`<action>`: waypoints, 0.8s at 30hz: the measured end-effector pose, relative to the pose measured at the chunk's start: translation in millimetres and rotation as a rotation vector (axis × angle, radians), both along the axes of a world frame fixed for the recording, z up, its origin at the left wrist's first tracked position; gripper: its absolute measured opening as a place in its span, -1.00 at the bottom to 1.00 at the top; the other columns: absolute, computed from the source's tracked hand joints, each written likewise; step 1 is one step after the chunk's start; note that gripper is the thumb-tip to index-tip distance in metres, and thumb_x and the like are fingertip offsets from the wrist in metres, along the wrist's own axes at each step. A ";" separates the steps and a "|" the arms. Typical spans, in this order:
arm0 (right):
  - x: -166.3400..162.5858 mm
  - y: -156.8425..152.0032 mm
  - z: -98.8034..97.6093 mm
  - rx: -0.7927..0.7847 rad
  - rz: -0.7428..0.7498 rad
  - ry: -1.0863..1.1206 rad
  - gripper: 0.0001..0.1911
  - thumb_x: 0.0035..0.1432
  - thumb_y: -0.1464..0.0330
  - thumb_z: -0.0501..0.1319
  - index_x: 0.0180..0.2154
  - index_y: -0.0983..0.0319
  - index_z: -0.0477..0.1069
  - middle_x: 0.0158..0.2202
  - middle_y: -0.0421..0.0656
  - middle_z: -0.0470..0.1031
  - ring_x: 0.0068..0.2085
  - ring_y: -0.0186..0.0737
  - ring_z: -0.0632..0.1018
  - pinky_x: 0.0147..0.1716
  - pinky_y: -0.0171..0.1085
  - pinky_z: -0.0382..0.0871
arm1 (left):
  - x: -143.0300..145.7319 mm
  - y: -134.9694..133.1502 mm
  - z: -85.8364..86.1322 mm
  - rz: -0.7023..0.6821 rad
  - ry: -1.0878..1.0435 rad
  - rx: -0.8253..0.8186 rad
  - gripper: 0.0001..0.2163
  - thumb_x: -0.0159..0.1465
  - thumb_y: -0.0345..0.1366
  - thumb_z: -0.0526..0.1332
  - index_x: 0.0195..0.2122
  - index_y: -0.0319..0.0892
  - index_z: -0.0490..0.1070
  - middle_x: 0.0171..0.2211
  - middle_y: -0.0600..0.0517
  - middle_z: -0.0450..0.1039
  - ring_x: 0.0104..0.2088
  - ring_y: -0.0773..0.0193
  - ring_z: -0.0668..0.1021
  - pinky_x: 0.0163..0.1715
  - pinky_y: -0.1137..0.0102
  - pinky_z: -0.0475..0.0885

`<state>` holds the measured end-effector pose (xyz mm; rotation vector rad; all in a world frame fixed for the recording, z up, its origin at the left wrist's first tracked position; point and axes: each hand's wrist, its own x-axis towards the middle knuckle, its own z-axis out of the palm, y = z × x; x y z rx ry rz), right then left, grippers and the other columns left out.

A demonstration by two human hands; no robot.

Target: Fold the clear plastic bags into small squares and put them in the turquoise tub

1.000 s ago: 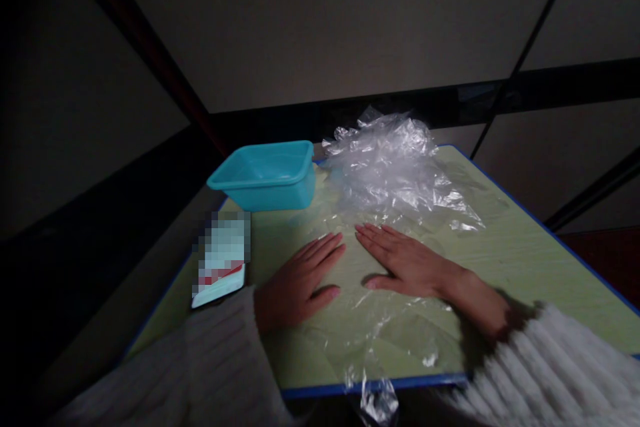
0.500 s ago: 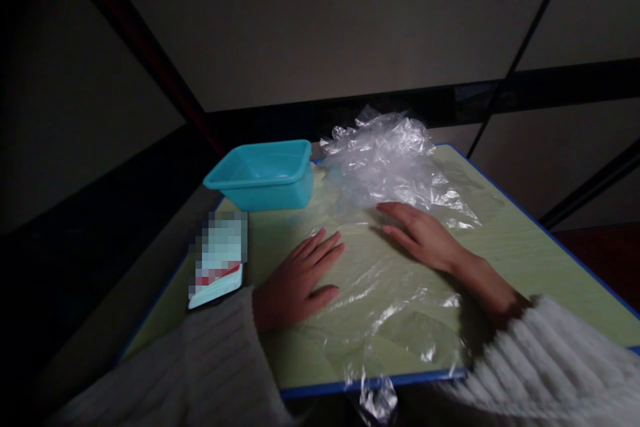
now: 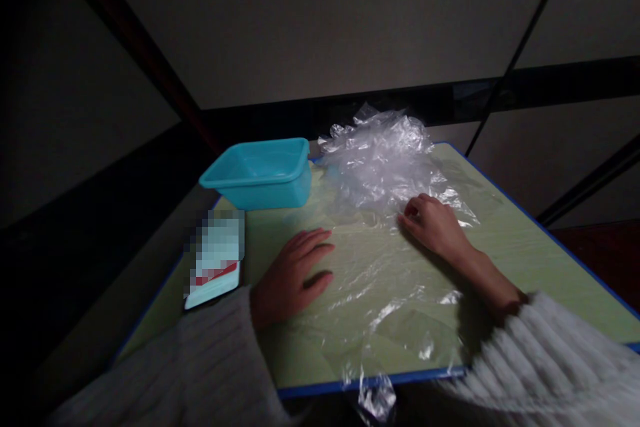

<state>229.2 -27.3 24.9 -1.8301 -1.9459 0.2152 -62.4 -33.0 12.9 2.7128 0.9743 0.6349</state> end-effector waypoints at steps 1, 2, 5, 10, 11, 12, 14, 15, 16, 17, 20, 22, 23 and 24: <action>-0.1 0.1 0.1 -0.013 0.013 0.015 -0.80 0.08 0.28 0.11 -0.50 0.23 0.39 -0.56 -0.15 0.41 -0.56 -0.26 0.38 -0.57 -0.28 0.18 | 0.1 0.0 -0.4 0.000 0.001 0.000 -0.69 0.15 -0.31 0.20 -0.07 -0.27 0.39 0.08 -0.19 0.34 0.13 0.04 0.34 0.15 0.08 0.21; -0.6 0.0 0.6 -0.019 0.021 0.026 -0.82 0.06 0.31 0.12 -0.51 0.23 0.38 -0.57 -0.16 0.40 -0.57 -0.26 0.37 -0.58 -0.28 0.18 | 0.3 0.0 -0.9 0.002 0.000 -0.001 -0.71 0.15 -0.32 0.20 -0.09 -0.27 0.40 0.06 -0.18 0.36 0.11 0.05 0.36 0.14 0.08 0.23; -4.6 -2.7 5.4 0.001 -0.003 0.059 -0.86 0.05 0.34 0.11 -0.47 0.23 0.37 -0.54 -0.13 0.43 -0.55 -0.24 0.40 -0.57 -0.27 0.22 | 0.7 0.1 -1.5 0.010 -0.016 -0.007 -0.74 0.15 -0.34 0.19 -0.12 -0.23 0.41 0.04 -0.16 0.37 0.07 0.06 0.38 0.11 0.08 0.26; -12.2 -11.2 21.2 0.046 0.105 0.340 -0.83 0.11 0.26 0.11 -0.41 0.22 0.36 -0.37 -0.08 0.50 -0.39 -0.17 0.48 -0.47 -0.23 0.34 | 1.5 -0.8 -0.3 0.003 -0.028 -0.011 -0.76 0.13 -0.38 0.18 -0.15 -0.22 0.40 0.02 -0.15 0.37 0.05 0.06 0.39 0.09 0.10 0.28; -12.6 -12.7 23.8 0.012 0.208 0.406 -0.82 0.11 0.24 0.13 -0.41 0.21 0.36 -0.30 -0.07 0.51 -0.32 -0.13 0.50 -0.42 -0.20 0.37 | 1.7 -1.1 -0.1 0.002 -0.028 -0.010 -0.76 0.13 -0.38 0.17 -0.16 -0.21 0.40 0.02 -0.14 0.37 0.05 0.07 0.39 0.09 0.11 0.28; -12.7 -13.9 25.8 -0.035 0.318 0.453 -0.81 0.11 0.22 0.15 -0.42 0.21 0.36 -0.23 -0.05 0.50 -0.24 -0.10 0.50 -0.36 -0.18 0.39 | 1.8 -1.3 0.0 0.001 -0.027 -0.009 -0.77 0.13 -0.39 0.17 -0.16 -0.20 0.40 0.02 -0.13 0.37 0.04 0.07 0.39 0.09 0.11 0.28; -12.2 -15.6 27.8 -0.145 0.482 0.516 -0.79 0.12 0.19 0.19 -0.39 0.21 0.36 -0.14 -0.05 0.48 -0.13 -0.08 0.48 -0.25 -0.15 0.39 | 1.9 -1.4 -0.1 -0.003 -0.026 -0.011 -0.77 0.12 -0.39 0.17 -0.16 -0.20 0.40 0.01 -0.12 0.37 0.03 0.08 0.39 0.08 0.11 0.28; -12.1 -16.3 27.9 -0.197 0.516 0.540 -0.79 0.13 0.19 0.20 -0.36 0.21 0.37 -0.15 -0.06 0.48 -0.14 -0.10 0.49 -0.23 -0.15 0.39 | 1.9 -1.4 -0.1 -0.005 -0.024 -0.013 -0.76 0.12 -0.39 0.17 -0.16 -0.19 0.39 0.01 -0.11 0.37 0.03 0.08 0.39 0.08 0.11 0.28; -12.3 -16.9 27.8 -0.247 0.528 0.566 -0.78 0.13 0.19 0.21 -0.32 0.22 0.38 -0.18 -0.08 0.48 -0.17 -0.14 0.50 -0.23 -0.16 0.40 | 1.9 -1.3 -0.1 -0.007 -0.022 -0.015 -0.76 0.12 -0.40 0.18 -0.15 -0.20 0.39 0.00 -0.11 0.37 0.02 0.08 0.39 0.07 0.11 0.29; -13.0 -17.5 27.5 -0.293 0.529 0.597 -0.76 0.13 0.18 0.22 -0.28 0.22 0.38 -0.23 -0.10 0.49 -0.22 -0.17 0.51 -0.23 -0.17 0.40 | 1.9 -1.2 0.0 -0.010 -0.019 -0.017 -0.75 0.12 -0.39 0.18 -0.15 -0.20 0.39 0.00 -0.11 0.37 0.02 0.08 0.40 0.07 0.11 0.29; -18.0 -20.1 26.4 -0.356 0.515 0.708 -0.75 0.15 0.18 0.20 -0.27 0.24 0.37 -0.34 -0.13 0.49 -0.31 -0.22 0.52 -0.28 -0.19 0.41 | 2.1 -1.4 0.7 -0.012 -0.014 -0.017 -0.75 0.12 -0.40 0.18 -0.15 -0.22 0.39 -0.01 -0.12 0.37 0.01 0.08 0.40 0.07 0.13 0.29; -23.2 -21.9 25.0 -0.305 0.446 0.760 -0.76 0.19 0.18 0.16 -0.32 0.24 0.36 -0.35 -0.11 0.49 -0.35 -0.24 0.51 -0.34 -0.21 0.41 | 2.3 -1.8 1.2 -0.010 -0.020 -0.016 -0.76 0.12 -0.41 0.17 -0.15 -0.22 0.39 -0.02 -0.12 0.38 0.01 0.08 0.41 0.07 0.13 0.29; -25.9 -22.4 23.9 -0.263 0.392 0.766 -0.76 0.21 0.18 0.14 -0.33 0.24 0.35 -0.35 -0.10 0.49 -0.36 -0.24 0.51 -0.37 -0.23 0.41 | 2.4 -2.0 1.2 -0.010 -0.026 -0.015 -0.77 0.12 -0.41 0.17 -0.16 -0.21 0.39 -0.03 -0.11 0.38 0.00 0.09 0.41 0.07 0.12 0.30; -28.2 -22.4 22.6 -0.221 0.340 0.756 -0.76 0.23 0.18 0.12 -0.32 0.23 0.35 -0.34 -0.09 0.49 -0.37 -0.24 0.50 -0.41 -0.25 0.40 | 2.4 -2.1 1.0 -0.009 -0.033 -0.013 -0.77 0.13 -0.41 0.16 -0.17 -0.20 0.39 -0.03 -0.11 0.39 0.00 0.09 0.41 0.06 0.12 0.30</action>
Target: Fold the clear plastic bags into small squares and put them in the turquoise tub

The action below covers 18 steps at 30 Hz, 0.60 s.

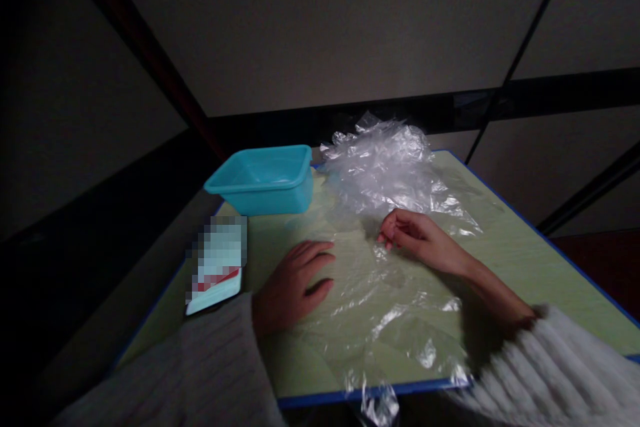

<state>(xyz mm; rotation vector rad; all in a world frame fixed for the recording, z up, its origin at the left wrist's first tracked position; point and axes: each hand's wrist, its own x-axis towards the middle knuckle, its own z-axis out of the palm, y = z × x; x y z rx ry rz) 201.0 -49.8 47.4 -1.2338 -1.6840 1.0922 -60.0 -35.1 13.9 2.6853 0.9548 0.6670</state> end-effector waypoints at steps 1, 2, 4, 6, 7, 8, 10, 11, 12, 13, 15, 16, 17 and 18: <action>-1.9 0.4 -1.5 0.018 -0.042 -0.026 -0.76 0.24 0.18 0.10 -0.31 0.23 0.35 -0.33 -0.08 0.49 -0.36 -0.23 0.50 -0.44 -0.26 0.39 | 0.0 0.0 -0.4 0.000 -0.005 0.001 -0.78 0.13 -0.41 0.16 -0.18 -0.20 0.39 -0.03 -0.10 0.39 0.00 0.09 0.41 0.06 0.11 0.31; -3.2 1.3 -2.9 0.033 -0.056 -0.058 -0.76 0.24 0.18 0.09 -0.29 0.23 0.35 -0.32 -0.08 0.49 -0.36 -0.22 0.50 -0.46 -0.27 0.38 | -0.1 0.1 -1.1 0.000 -0.010 0.002 -0.78 0.12 -0.41 0.16 -0.18 -0.19 0.40 -0.03 -0.10 0.39 0.00 0.09 0.41 0.05 0.11 0.31; -4.2 3.6 -5.2 0.044 -0.009 -0.123 -0.75 0.24 0.19 0.09 -0.26 0.24 0.36 -0.32 -0.08 0.49 -0.34 -0.21 0.49 -0.46 -0.26 0.38 | -0.3 0.6 -2.6 -0.004 -0.019 0.003 -0.78 0.12 -0.41 0.17 -0.18 -0.18 0.39 -0.04 -0.09 0.39 0.00 0.09 0.42 0.05 0.10 0.31; -4.2 5.7 -6.1 0.040 0.065 -0.155 -0.76 0.23 0.19 0.10 -0.27 0.24 0.36 -0.33 -0.09 0.48 -0.34 -0.21 0.50 -0.43 -0.25 0.39 | -0.4 1.1 -3.6 -0.007 -0.024 0.005 -0.78 0.12 -0.41 0.17 -0.18 -0.18 0.40 -0.04 -0.09 0.39 -0.01 0.08 0.42 0.04 0.09 0.31; -4.2 6.3 -5.9 0.036 0.086 -0.153 -0.76 0.23 0.20 0.10 -0.28 0.24 0.35 -0.34 -0.10 0.48 -0.34 -0.21 0.50 -0.42 -0.24 0.40 | -0.4 1.2 -3.7 -0.009 -0.024 0.007 -0.78 0.12 -0.41 0.17 -0.18 -0.18 0.40 -0.04 -0.09 0.40 -0.01 0.08 0.42 0.04 0.09 0.31; -4.5 6.5 -5.5 0.034 0.086 -0.139 -0.77 0.23 0.20 0.10 -0.28 0.24 0.35 -0.35 -0.11 0.47 -0.35 -0.22 0.50 -0.42 -0.25 0.39 | -0.4 1.3 -3.5 -0.009 -0.020 0.009 -0.78 0.12 -0.41 0.17 -0.18 -0.19 0.40 -0.05 -0.10 0.40 -0.02 0.09 0.42 0.04 0.10 0.31; -5.8 6.5 -4.2 0.040 0.044 -0.099 -0.77 0.25 0.21 0.08 -0.29 0.24 0.34 -0.37 -0.13 0.46 -0.37 -0.25 0.49 -0.42 -0.26 0.38 | -0.1 1.0 -2.5 -0.007 -0.006 0.009 -0.78 0.12 -0.41 0.17 -0.18 -0.22 0.40 -0.05 -0.11 0.40 -0.02 0.09 0.42 0.05 0.12 0.31; -6.7 6.4 -3.6 0.043 0.032 -0.093 -0.77 0.25 0.21 0.08 -0.31 0.24 0.34 -0.38 -0.14 0.45 -0.39 -0.26 0.48 -0.43 -0.27 0.37 | 0.1 0.7 -1.9 -0.007 0.003 0.008 -0.78 0.12 -0.41 0.17 -0.18 -0.24 0.41 -0.06 -0.12 0.40 -0.02 0.09 0.42 0.06 0.14 0.30; -7.6 6.3 -3.1 0.043 0.037 -0.105 -0.76 0.25 0.21 0.08 -0.34 0.24 0.33 -0.40 -0.15 0.44 -0.40 -0.26 0.47 -0.44 -0.27 0.36 | 0.2 0.4 -1.4 -0.006 0.009 0.007 -0.78 0.12 -0.41 0.18 -0.18 -0.25 0.41 -0.06 -0.13 0.40 -0.02 0.09 0.41 0.06 0.15 0.30; -8.4 6.4 -2.8 0.037 0.062 -0.130 -0.76 0.24 0.21 0.10 -0.35 0.24 0.33 -0.42 -0.16 0.42 -0.41 -0.27 0.46 -0.44 -0.28 0.36 | 0.3 0.1 -0.9 -0.005 0.012 0.005 -0.78 0.12 -0.42 0.18 -0.18 -0.26 0.41 -0.06 -0.13 0.40 -0.02 0.09 0.41 0.06 0.15 0.30; -9.6 6.5 -2.8 0.023 0.091 -0.151 -0.77 0.22 0.21 0.12 -0.36 0.24 0.32 -0.45 -0.18 0.40 -0.41 -0.27 0.45 -0.43 -0.28 0.34 | 0.4 -0.4 -0.7 -0.002 0.007 0.002 -0.77 0.12 -0.42 0.18 -0.17 -0.24 0.40 -0.06 -0.12 0.40 -0.02 0.09 0.41 0.06 0.15 0.30; -10.0 6.6 -2.9 0.024 0.072 -0.131 -0.78 0.22 0.21 0.12 -0.34 0.24 0.32 -0.44 -0.19 0.39 -0.41 -0.28 0.45 -0.44 -0.29 0.34 | 0.4 -0.5 -0.8 -0.002 0.001 0.000 -0.77 0.12 -0.42 0.18 -0.17 -0.23 0.40 -0.06 -0.11 0.40 -0.02 0.09 0.41 0.06 0.15 0.30; -10.4 6.6 -2.9 0.025 0.038 -0.100 -0.78 0.22 0.21 0.11 -0.32 0.23 0.31 -0.43 -0.19 0.38 -0.41 -0.28 0.44 -0.44 -0.30 0.33 | 0.4 -0.5 -0.9 -0.001 -0.005 -0.002 -0.77 0.12 -0.43 0.18 -0.17 -0.22 0.40 -0.05 -0.10 0.40 -0.02 0.09 0.41 0.05 0.15 0.31; -10.8 6.6 -2.8 0.023 0.011 -0.075 -0.78 0.23 0.20 0.10 -0.32 0.23 0.30 -0.42 -0.20 0.38 -0.41 -0.29 0.43 -0.45 -0.31 0.32 | 0.4 -0.5 -1.1 -0.003 -0.010 -0.004 -0.77 0.12 -0.43 0.17 -0.16 -0.21 0.39 -0.05 -0.10 0.39 -0.01 0.09 0.41 0.05 0.14 0.31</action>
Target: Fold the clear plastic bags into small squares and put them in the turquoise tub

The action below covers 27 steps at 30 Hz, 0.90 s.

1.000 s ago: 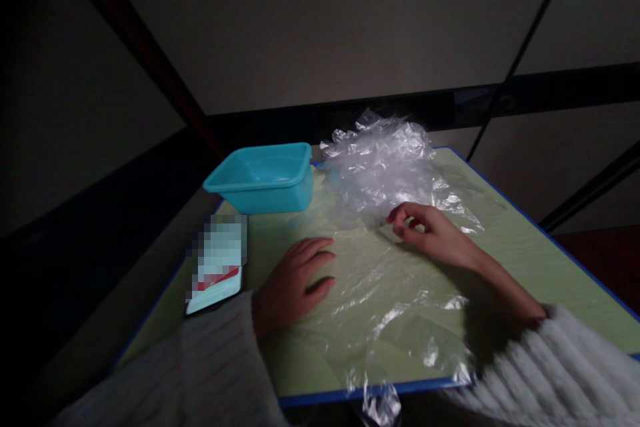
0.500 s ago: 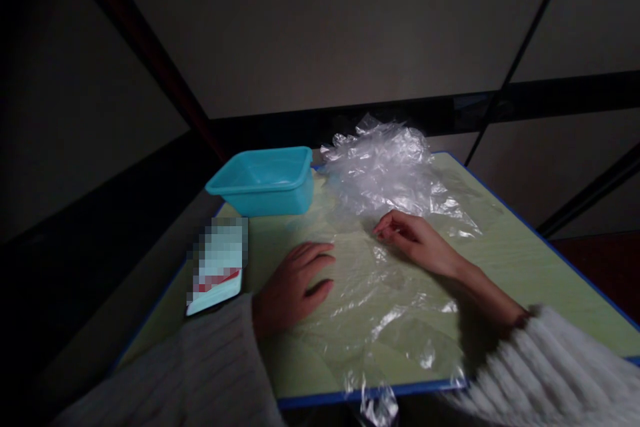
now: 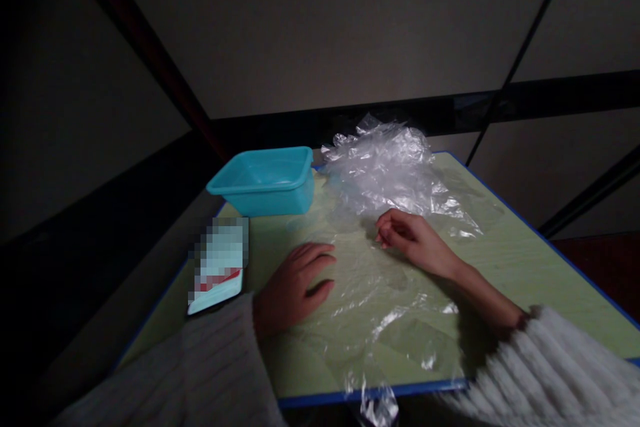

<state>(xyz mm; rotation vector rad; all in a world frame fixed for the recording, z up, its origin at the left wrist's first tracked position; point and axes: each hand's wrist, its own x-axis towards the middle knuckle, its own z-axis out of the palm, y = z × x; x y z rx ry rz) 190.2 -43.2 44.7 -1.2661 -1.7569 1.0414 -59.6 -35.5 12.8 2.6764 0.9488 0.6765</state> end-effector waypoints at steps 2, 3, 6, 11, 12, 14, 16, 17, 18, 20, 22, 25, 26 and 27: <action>-0.9 -0.5 0.9 -0.015 0.018 -0.010 -0.77 0.21 0.19 0.12 -0.35 0.23 0.30 -0.43 -0.20 0.36 -0.42 -0.30 0.41 -0.45 -0.31 0.31 | -0.1 0.3 -0.3 -0.005 -0.003 -0.004 -0.76 0.12 -0.42 0.17 -0.15 -0.20 0.39 -0.04 -0.10 0.39 -0.01 0.10 0.41 0.05 0.13 0.31; -1.1 -1.0 1.6 -0.026 0.050 -0.032 -0.77 0.19 0.19 0.14 -0.36 0.23 0.31 -0.44 -0.20 0.35 -0.42 -0.29 0.41 -0.45 -0.30 0.31 | -0.2 0.5 -0.3 -0.007 -0.003 -0.003 -0.76 0.12 -0.42 0.17 -0.15 -0.19 0.39 -0.04 -0.10 0.39 -0.01 0.10 0.41 0.05 0.13 0.32; 1.3 -2.6 4.1 0.006 -0.001 -0.026 -0.76 0.19 0.18 0.14 -0.35 0.23 0.33 -0.44 -0.20 0.37 -0.43 -0.29 0.41 -0.49 -0.32 0.29 | -0.6 1.3 -0.2 0.007 -0.017 0.018 -0.77 0.12 -0.43 0.16 -0.17 -0.22 0.40 -0.06 -0.12 0.41 -0.02 0.10 0.42 0.05 0.15 0.33; 13.6 -0.6 5.2 0.124 -0.158 -0.197 -0.69 0.20 0.14 0.10 -0.41 0.24 0.38 -0.48 -0.17 0.43 -0.47 -0.26 0.44 -0.52 -0.30 0.32 | -1.7 3.9 -1.6 0.021 -0.025 0.040 -0.78 0.13 -0.44 0.14 -0.18 -0.26 0.40 -0.08 -0.14 0.43 -0.03 0.11 0.44 0.05 0.15 0.33; 15.2 0.5 4.6 0.157 -0.110 -0.264 -0.68 0.21 0.15 0.09 -0.39 0.25 0.41 -0.46 -0.14 0.46 -0.45 -0.23 0.46 -0.48 -0.27 0.36 | -1.9 4.5 -1.9 0.018 -0.021 0.036 -0.78 0.14 -0.43 0.14 -0.17 -0.26 0.40 -0.07 -0.14 0.43 -0.03 0.11 0.44 0.05 0.15 0.33; 16.2 2.2 2.1 0.246 0.041 -0.365 -0.67 0.25 0.16 0.06 -0.27 0.26 0.46 -0.29 -0.07 0.53 -0.29 -0.15 0.53 -0.31 -0.19 0.43 | -2.4 5.5 -2.2 0.006 -0.004 0.023 -0.75 0.15 -0.41 0.14 -0.13 -0.26 0.40 -0.03 -0.15 0.41 0.01 0.10 0.42 0.08 0.15 0.31; 15.2 2.5 -2.5 0.322 0.223 -0.432 -0.63 0.29 0.18 0.03 -0.02 0.24 0.40 -0.01 -0.03 0.47 -0.03 -0.09 0.49 -0.04 -0.10 0.37 | -2.7 5.7 -2.0 -0.012 0.034 0.009 -0.69 0.16 -0.36 0.16 -0.06 -0.28 0.37 0.05 -0.17 0.37 0.08 0.08 0.38 0.12 0.13 0.26; 14.4 2.0 -5.6 0.349 0.298 -0.466 -0.58 0.30 0.18 0.02 0.11 0.21 0.30 0.11 -0.03 0.38 0.09 -0.08 0.41 0.07 -0.06 0.28 | -2.9 5.6 -1.8 -0.021 0.062 0.003 -0.65 0.17 -0.33 0.17 -0.01 -0.29 0.35 0.10 -0.19 0.33 0.13 0.07 0.34 0.15 0.12 0.23; 13.7 1.0 -9.4 0.370 0.357 -0.507 -0.51 0.31 0.18 0.01 0.20 0.19 0.17 0.21 -0.04 0.27 0.18 -0.07 0.32 0.15 -0.03 0.19 | -3.1 5.3 -1.7 -0.028 0.093 -0.003 -0.59 0.17 -0.30 0.19 0.04 -0.31 0.32 0.14 -0.20 0.28 0.17 0.05 0.30 0.18 0.11 0.19; 12.7 -2.0 -18.3 0.417 0.423 -0.595 -0.39 0.31 0.17 0.00 0.30 0.19 -0.08 0.31 -0.05 0.05 0.27 -0.05 0.16 0.22 0.01 0.04 | -3.5 4.6 -1.9 -0.027 0.152 -0.012 -0.50 0.17 -0.24 0.20 0.12 -0.33 0.23 0.21 -0.22 0.18 0.24 0.04 0.21 0.22 0.09 0.12; 12.0 -5.4 -27.8 0.481 0.432 -0.671 -0.28 0.30 0.14 0.01 0.33 0.22 -0.27 0.34 -0.03 -0.10 0.30 -0.03 0.05 0.25 0.01 -0.03 | -4.0 4.2 -2.7 -0.011 0.205 -0.023 -0.44 0.19 -0.22 0.18 0.18 -0.34 0.15 0.25 -0.23 0.10 0.27 0.05 0.15 0.24 0.08 0.07; 10.7 -8.7 -39.8 0.564 0.426 -0.738 -0.19 0.28 0.09 0.02 0.33 0.22 -0.39 0.35 0.00 -0.15 0.31 -0.02 0.02 0.25 0.00 -0.04 | -4.6 4.0 -4.3 -0.002 0.260 -0.031 -0.40 0.21 -0.17 0.15 0.22 -0.36 0.08 0.28 -0.23 0.02 0.30 0.06 0.09 0.25 0.08 0.03; 10.2 -9.1 -42.4 0.579 0.426 -0.749 -0.19 0.28 0.08 0.01 0.33 0.22 -0.41 0.34 0.01 -0.14 0.31 -0.02 0.02 0.25 0.00 -0.04 | -4.7 3.9 -4.7 -0.008 0.272 -0.032 -0.38 0.22 -0.15 0.15 0.23 -0.38 0.06 0.29 -0.24 0.00 0.30 0.05 0.07 0.25 0.07 0.02; 9.7 -9.3 -44.0 0.587 0.427 -0.755 -0.19 0.28 0.08 0.01 0.33 0.22 -0.41 0.34 0.01 -0.13 0.31 -0.02 0.02 0.25 0.00 -0.04 | -4.8 3.6 -5.0 -0.017 0.280 -0.033 -0.37 0.22 -0.13 0.14 0.23 -0.38 0.05 0.29 -0.25 -0.01 0.30 0.05 0.06 0.26 0.07 0.01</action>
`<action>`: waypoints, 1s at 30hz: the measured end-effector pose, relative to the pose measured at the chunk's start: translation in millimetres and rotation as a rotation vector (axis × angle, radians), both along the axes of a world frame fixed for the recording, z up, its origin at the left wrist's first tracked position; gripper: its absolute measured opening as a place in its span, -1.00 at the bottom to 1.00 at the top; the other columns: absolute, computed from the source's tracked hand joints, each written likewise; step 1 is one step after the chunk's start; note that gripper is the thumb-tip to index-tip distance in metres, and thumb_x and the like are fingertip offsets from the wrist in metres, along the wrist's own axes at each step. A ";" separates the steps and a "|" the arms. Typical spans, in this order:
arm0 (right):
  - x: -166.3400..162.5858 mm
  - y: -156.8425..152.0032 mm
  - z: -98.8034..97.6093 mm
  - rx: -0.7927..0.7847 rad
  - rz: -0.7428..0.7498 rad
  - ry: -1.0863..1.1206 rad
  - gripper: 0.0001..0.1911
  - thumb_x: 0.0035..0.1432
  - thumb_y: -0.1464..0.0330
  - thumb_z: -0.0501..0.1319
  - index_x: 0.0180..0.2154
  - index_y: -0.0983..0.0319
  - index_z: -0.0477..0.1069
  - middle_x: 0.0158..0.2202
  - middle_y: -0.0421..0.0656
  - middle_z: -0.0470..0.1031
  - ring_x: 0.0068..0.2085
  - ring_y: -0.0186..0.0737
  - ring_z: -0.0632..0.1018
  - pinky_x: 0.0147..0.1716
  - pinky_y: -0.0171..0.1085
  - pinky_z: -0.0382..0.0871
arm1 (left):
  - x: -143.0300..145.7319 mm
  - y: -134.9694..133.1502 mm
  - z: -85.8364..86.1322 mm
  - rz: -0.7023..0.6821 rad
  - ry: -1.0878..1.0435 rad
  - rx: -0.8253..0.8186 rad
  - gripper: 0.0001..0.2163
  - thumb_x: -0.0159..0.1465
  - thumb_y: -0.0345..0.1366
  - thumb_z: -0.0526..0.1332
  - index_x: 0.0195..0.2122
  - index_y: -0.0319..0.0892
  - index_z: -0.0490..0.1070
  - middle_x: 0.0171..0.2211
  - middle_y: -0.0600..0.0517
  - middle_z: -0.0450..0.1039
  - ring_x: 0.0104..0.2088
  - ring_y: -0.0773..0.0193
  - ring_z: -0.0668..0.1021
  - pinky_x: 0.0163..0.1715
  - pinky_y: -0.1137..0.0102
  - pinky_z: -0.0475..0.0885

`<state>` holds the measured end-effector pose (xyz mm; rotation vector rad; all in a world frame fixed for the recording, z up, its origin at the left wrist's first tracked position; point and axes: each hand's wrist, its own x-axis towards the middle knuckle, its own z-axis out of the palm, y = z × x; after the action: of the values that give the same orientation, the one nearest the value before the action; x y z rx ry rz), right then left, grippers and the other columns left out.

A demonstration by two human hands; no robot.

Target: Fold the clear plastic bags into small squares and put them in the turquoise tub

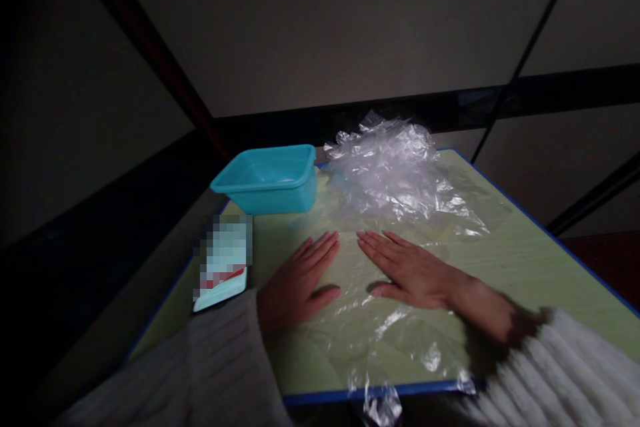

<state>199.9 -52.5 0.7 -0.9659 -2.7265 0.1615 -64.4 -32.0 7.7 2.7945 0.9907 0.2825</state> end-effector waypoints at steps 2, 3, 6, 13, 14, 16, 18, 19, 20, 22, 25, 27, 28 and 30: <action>-0.7 0.2 0.7 0.001 0.010 0.007 -0.19 0.28 0.09 0.01 0.33 0.23 -0.41 0.34 0.03 -0.13 0.31 -0.02 0.02 0.25 0.02 -0.06 | 0.1 -0.8 -0.1 -0.013 0.005 -0.002 -0.35 0.23 -0.09 0.15 0.24 -0.38 0.04 0.29 -0.25 -0.02 0.30 0.04 0.06 0.25 0.07 0.01; -0.8 0.5 3.3 -0.008 0.016 0.019 -0.20 0.28 0.09 0.01 0.33 0.23 -0.39 0.34 0.03 -0.11 0.31 -0.01 0.04 0.25 0.03 -0.05 | 0.1 -1.0 0.0 -0.020 0.001 0.000 -0.34 0.22 -0.08 0.15 0.24 -0.37 0.04 0.29 -0.25 -0.02 0.30 0.03 0.06 0.25 0.07 0.02; 0.5 1.9 18.4 -0.058 -0.040 0.112 -0.33 0.29 0.13 0.01 0.31 0.23 -0.14 0.27 0.04 0.13 0.23 0.01 0.24 0.17 0.05 0.12 | -0.7 1.3 -0.4 0.001 -0.065 0.031 -0.37 0.22 -0.09 0.16 0.23 -0.33 0.08 0.28 -0.25 0.03 0.29 0.00 0.10 0.24 0.04 0.05; 10.5 10.3 45.1 -0.141 -0.475 0.267 -0.72 0.25 0.23 0.04 -0.38 0.25 0.40 -0.38 -0.04 0.47 -0.36 -0.13 0.49 -0.39 -0.18 0.37 | -9.8 25.6 -11.8 0.273 -0.380 0.160 -0.81 0.24 -0.38 0.10 -0.13 -0.25 0.38 0.01 -0.17 0.39 0.06 0.08 0.41 0.10 0.13 0.29; 10.8 11.5 44.3 -0.174 -0.480 0.243 -0.72 0.24 0.24 0.05 -0.39 0.25 0.39 -0.41 -0.05 0.45 -0.40 -0.15 0.47 -0.43 -0.20 0.35 | -10.4 27.6 -12.9 0.280 -0.397 0.154 -0.83 0.22 -0.41 0.11 -0.18 -0.24 0.38 -0.02 -0.15 0.40 0.03 0.09 0.42 0.08 0.13 0.31; 10.0 13.5 40.8 -0.227 -0.459 0.219 -0.75 0.22 0.26 0.06 -0.41 0.25 0.38 -0.44 -0.07 0.43 -0.44 -0.19 0.44 -0.47 -0.24 0.30 | -10.3 28.7 -13.5 0.278 -0.433 0.153 -0.86 0.19 -0.44 0.11 -0.23 -0.22 0.38 -0.06 -0.13 0.42 0.00 0.10 0.43 0.06 0.13 0.32; 8.4 15.4 36.4 -0.246 -0.421 0.230 -0.80 0.19 0.30 0.08 -0.43 0.24 0.34 -0.46 -0.11 0.40 -0.46 -0.23 0.40 -0.49 -0.26 0.27 | -9.0 27.0 -12.3 0.270 -0.471 0.164 -0.86 0.17 -0.45 0.11 -0.25 -0.20 0.38 -0.08 -0.10 0.42 -0.01 0.11 0.43 0.05 0.13 0.32; 7.8 16.4 34.4 -0.245 -0.405 0.239 -0.83 0.16 0.32 0.09 -0.45 0.24 0.32 -0.48 -0.13 0.38 -0.48 -0.24 0.39 -0.49 -0.27 0.26 | -8.2 25.8 -11.4 0.264 -0.486 0.166 -0.87 0.17 -0.45 0.12 -0.26 -0.20 0.38 -0.09 -0.09 0.42 -0.02 0.12 0.44 0.04 0.13 0.32; 7.3 17.3 32.6 -0.241 -0.392 0.246 -0.85 0.14 0.35 0.09 -0.46 0.23 0.30 -0.49 -0.14 0.36 -0.49 -0.26 0.37 -0.49 -0.28 0.25 | -7.4 24.5 -10.5 0.260 -0.498 0.166 -0.88 0.17 -0.46 0.12 -0.27 -0.20 0.37 -0.10 -0.09 0.43 -0.04 0.12 0.44 0.03 0.13 0.32; 6.8 18.7 30.7 -0.239 -0.375 0.253 -0.88 0.11 0.39 0.09 -0.48 0.22 0.28 -0.50 -0.16 0.34 -0.49 -0.28 0.34 -0.48 -0.29 0.24 | -6.3 22.5 -9.3 0.252 -0.505 0.159 -0.89 0.17 -0.45 0.11 -0.29 -0.20 0.37 -0.12 -0.08 0.43 -0.05 0.13 0.44 0.02 0.14 0.33; 5.7 18.4 32.6 -0.236 -0.346 0.259 -0.89 0.09 0.40 0.08 -0.48 0.22 0.25 -0.48 -0.17 0.33 -0.48 -0.29 0.34 -0.46 -0.29 0.24 | -5.3 21.0 -8.9 0.241 -0.497 0.158 -0.89 0.17 -0.45 0.11 -0.30 -0.18 0.36 -0.12 -0.07 0.43 -0.05 0.14 0.44 0.03 0.16 0.33; 4.7 16.6 36.2 -0.244 -0.314 0.273 -0.89 0.11 0.39 0.07 -0.46 0.22 0.25 -0.47 -0.17 0.34 -0.46 -0.28 0.36 -0.44 -0.29 0.25 | -4.8 20.4 -9.0 0.232 -0.498 0.163 -0.89 0.16 -0.46 0.11 -0.30 -0.18 0.35 -0.13 -0.06 0.43 -0.05 0.14 0.44 0.02 0.17 0.33; 4.3 15.3 38.3 -0.249 -0.300 0.277 -0.88 0.13 0.39 0.06 -0.46 0.22 0.25 -0.47 -0.17 0.35 -0.46 -0.28 0.37 -0.44 -0.29 0.25 | -4.5 20.0 -8.9 0.228 -0.499 0.165 -0.89 0.16 -0.46 0.11 -0.30 -0.17 0.35 -0.13 -0.06 0.43 -0.05 0.14 0.44 0.02 0.18 0.33; 4.1 12.5 42.1 -0.250 -0.300 0.280 -0.86 0.18 0.37 0.03 -0.42 0.22 0.26 -0.47 -0.18 0.37 -0.46 -0.28 0.38 -0.45 -0.29 0.25 | -3.6 19.0 -8.0 0.220 -0.498 0.166 -0.89 0.17 -0.46 0.11 -0.30 -0.18 0.35 -0.13 -0.07 0.43 -0.06 0.14 0.44 0.02 0.18 0.33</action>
<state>204.0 -40.0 42.8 -1.2959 -2.3134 0.5465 -67.9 -13.0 -0.3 2.5381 1.1777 1.0708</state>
